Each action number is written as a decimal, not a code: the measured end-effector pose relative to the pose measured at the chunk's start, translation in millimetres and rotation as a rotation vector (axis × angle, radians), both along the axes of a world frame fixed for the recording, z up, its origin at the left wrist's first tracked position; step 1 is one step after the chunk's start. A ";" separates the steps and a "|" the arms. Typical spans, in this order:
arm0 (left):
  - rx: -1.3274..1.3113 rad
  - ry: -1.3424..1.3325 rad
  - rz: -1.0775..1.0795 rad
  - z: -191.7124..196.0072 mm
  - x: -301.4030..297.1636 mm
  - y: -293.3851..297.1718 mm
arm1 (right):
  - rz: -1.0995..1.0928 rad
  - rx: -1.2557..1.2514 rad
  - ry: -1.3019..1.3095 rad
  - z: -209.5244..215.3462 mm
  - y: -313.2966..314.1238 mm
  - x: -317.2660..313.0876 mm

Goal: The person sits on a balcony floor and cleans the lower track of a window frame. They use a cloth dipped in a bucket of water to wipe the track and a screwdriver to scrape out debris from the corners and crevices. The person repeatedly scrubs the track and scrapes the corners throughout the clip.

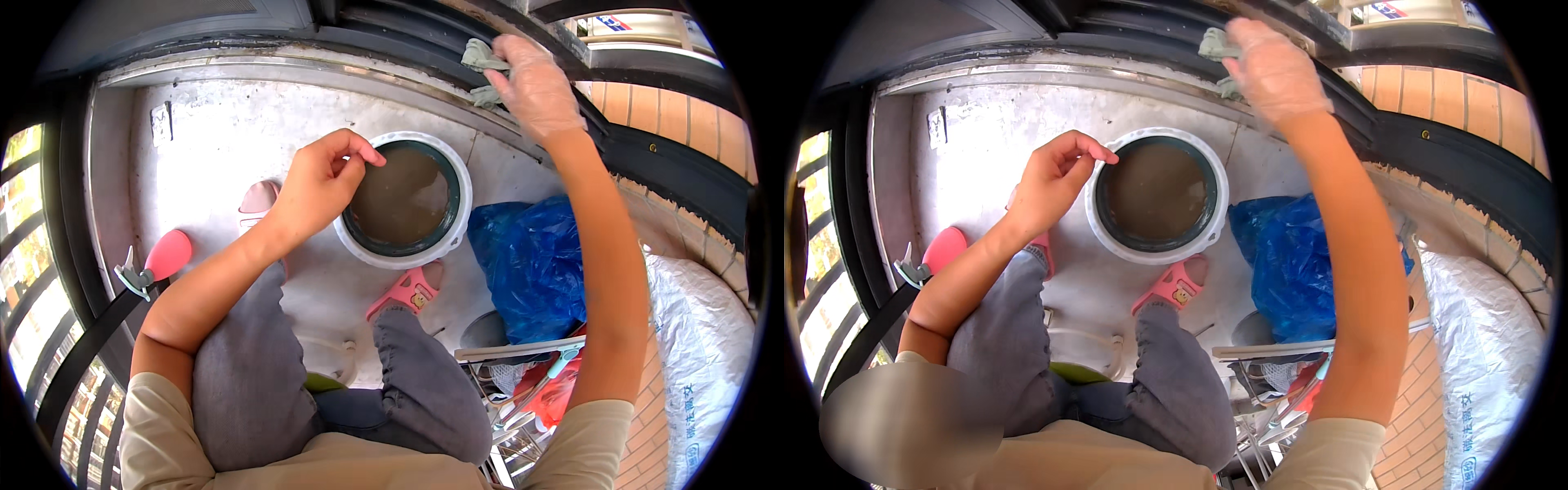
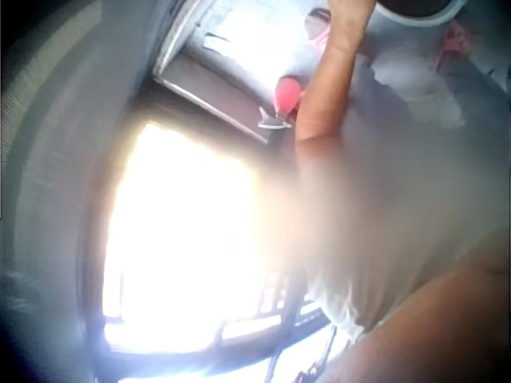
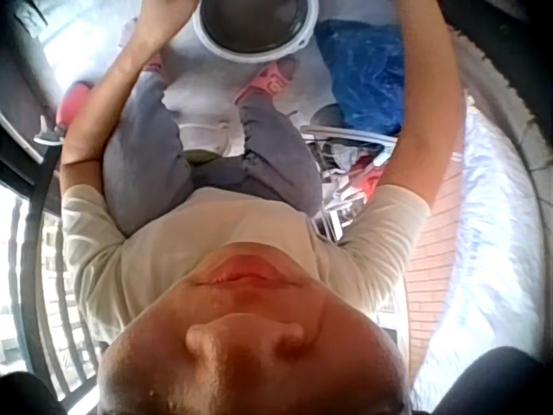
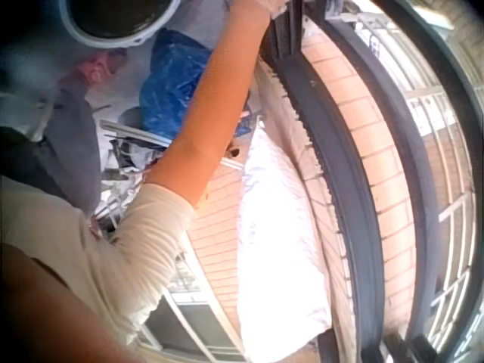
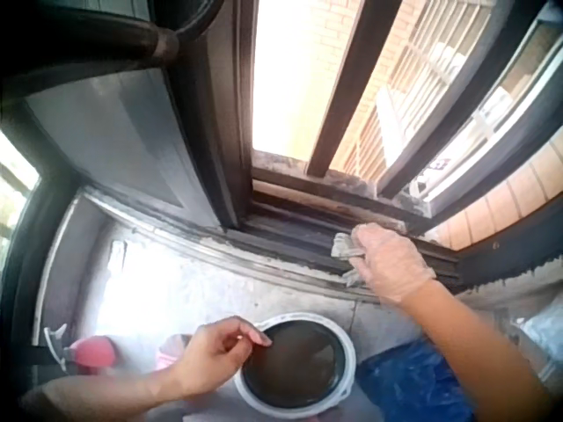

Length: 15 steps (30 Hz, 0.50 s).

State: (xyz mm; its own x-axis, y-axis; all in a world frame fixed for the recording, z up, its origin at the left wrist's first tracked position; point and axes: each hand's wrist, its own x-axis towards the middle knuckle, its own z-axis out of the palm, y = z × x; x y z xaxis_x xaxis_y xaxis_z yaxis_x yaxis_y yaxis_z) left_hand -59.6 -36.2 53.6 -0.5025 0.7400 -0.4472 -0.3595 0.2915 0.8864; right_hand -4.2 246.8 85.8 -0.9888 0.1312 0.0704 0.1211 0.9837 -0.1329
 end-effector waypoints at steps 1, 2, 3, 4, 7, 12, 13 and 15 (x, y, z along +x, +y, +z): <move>-0.003 -0.004 0.003 0.4 0.2 0.0 | -0.007 0.036 -0.060 -2.4 -1.0 -2.6; -0.008 -0.009 0.004 0.9 0.1 -0.3 | 0.017 0.074 -0.102 -4.2 -0.7 -4.7; -0.015 -0.014 0.003 1.3 -0.1 -0.3 | 0.060 0.109 -0.125 -6.7 -0.3 -6.8; -0.019 -0.020 0.000 1.5 -1.0 -0.6 | 0.020 0.086 -0.106 -7.4 1.5 -7.2; -0.033 -0.027 -0.008 -0.5 -2.9 -0.6 | -0.013 -0.169 0.015 -10.6 4.5 -5.5; -0.013 -0.033 -0.047 -5.7 -2.2 1.6 | 0.127 -0.058 0.021 -12.0 -3.1 1.7; -0.023 -0.015 -0.055 -6.0 -1.2 1.8 | 0.084 -0.038 0.002 -12.1 -5.2 0.7; -0.018 0.000 -0.063 -5.6 -0.3 1.4 | 0.062 0.011 0.011 -11.9 -8.5 -3.4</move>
State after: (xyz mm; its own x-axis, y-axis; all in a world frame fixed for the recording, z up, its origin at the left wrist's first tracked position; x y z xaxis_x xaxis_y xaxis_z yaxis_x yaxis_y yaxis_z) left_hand -59.9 -34.8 48.0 -0.4554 0.7617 -0.4609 -0.3404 0.3295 0.8807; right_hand -7.6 238.3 73.9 -0.9942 0.0688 0.0829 0.0583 0.9907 -0.1229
